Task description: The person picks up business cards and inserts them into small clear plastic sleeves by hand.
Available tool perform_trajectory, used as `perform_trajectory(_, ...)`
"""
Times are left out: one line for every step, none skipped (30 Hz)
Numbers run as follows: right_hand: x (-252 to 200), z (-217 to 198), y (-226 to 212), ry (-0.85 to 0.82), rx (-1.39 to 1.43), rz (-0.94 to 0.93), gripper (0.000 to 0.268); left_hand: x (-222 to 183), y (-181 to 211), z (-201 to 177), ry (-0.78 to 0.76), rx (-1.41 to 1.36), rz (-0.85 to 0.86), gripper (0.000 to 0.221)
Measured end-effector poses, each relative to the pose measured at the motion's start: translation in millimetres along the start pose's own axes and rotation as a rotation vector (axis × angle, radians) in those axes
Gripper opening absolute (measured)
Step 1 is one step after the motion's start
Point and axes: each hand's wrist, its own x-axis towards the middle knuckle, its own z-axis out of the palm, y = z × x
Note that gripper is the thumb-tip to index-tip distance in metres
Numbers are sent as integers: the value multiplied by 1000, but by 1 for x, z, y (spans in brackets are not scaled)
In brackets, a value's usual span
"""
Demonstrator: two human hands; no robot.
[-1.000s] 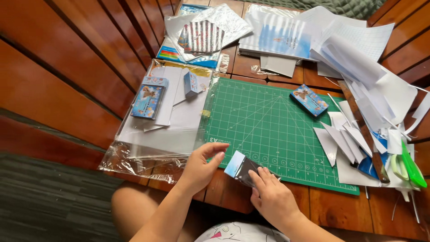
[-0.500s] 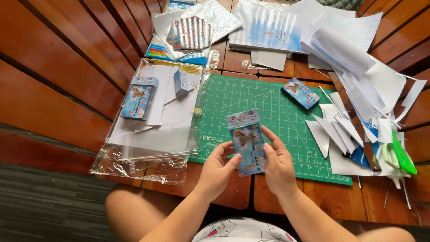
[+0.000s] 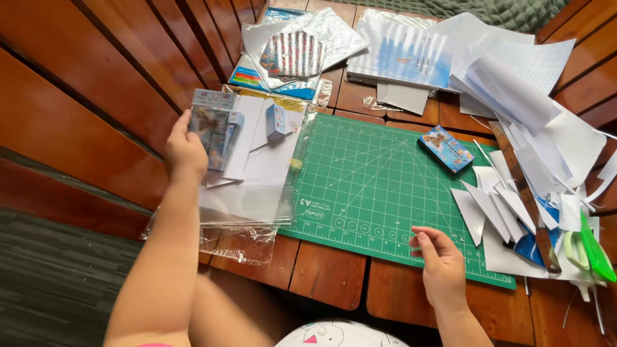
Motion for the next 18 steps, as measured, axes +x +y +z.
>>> perform_trajectory(0,-5,4,15,-27,15,21,14,-2,-5,-20,163,-113,60)
perform_trajectory(0,-7,6,18,-25,14,21,22,-26,6,-21,163,-109,60)
perform_trajectory(0,-10,8,26,-54,48,20,29,-49,17,-6,358,90,53)
perform_trajectory(1,-13,9,37,-83,82,20,38,-72,30,5,548,293,47)
perform_trajectory(2,-13,7,41,-82,80,20,34,-74,33,4,546,298,47)
perform_trajectory(1,-14,5,45,-136,105,20,28,-76,37,44,579,363,44)
perform_trajectory(1,-14,4,49,-189,130,20,23,-79,41,84,612,428,41)
perform_trajectory(1,-14,3,55,-191,133,20,12,-67,39,78,608,430,41)
perform_trajectory(1,-14,3,42,-222,138,20,2,-55,35,116,558,515,36)
perform_trajectory(2,-14,2,27,-254,143,20,-9,-43,31,154,507,598,31)
perform_trajectory(2,-14,3,31,-257,145,20,-21,-35,33,149,505,598,31)
perform_trajectory(2,-13,4,18,-246,153,20,-35,-29,33,-101,389,531,29)
perform_trajectory(2,-13,5,5,-235,160,20,-48,-22,32,-346,270,462,36)
perform_trajectory(1,-11,3,2,-235,162,20,-60,-15,32,-346,272,460,36)
perform_trajectory(0,-9,0,-3,-260,158,18,-72,-7,31,-515,390,373,54)
perform_trajectory(-2,-7,-2,-8,-283,155,17,-85,1,30,-682,506,283,72)
perform_trajectory(-3,-6,-1,-10,-282,156,17,-86,-11,34,-682,508,282,72)
perform_trajectory(-2,-5,-1,-13,-284,148,17,-86,-22,40,-598,453,313,50)
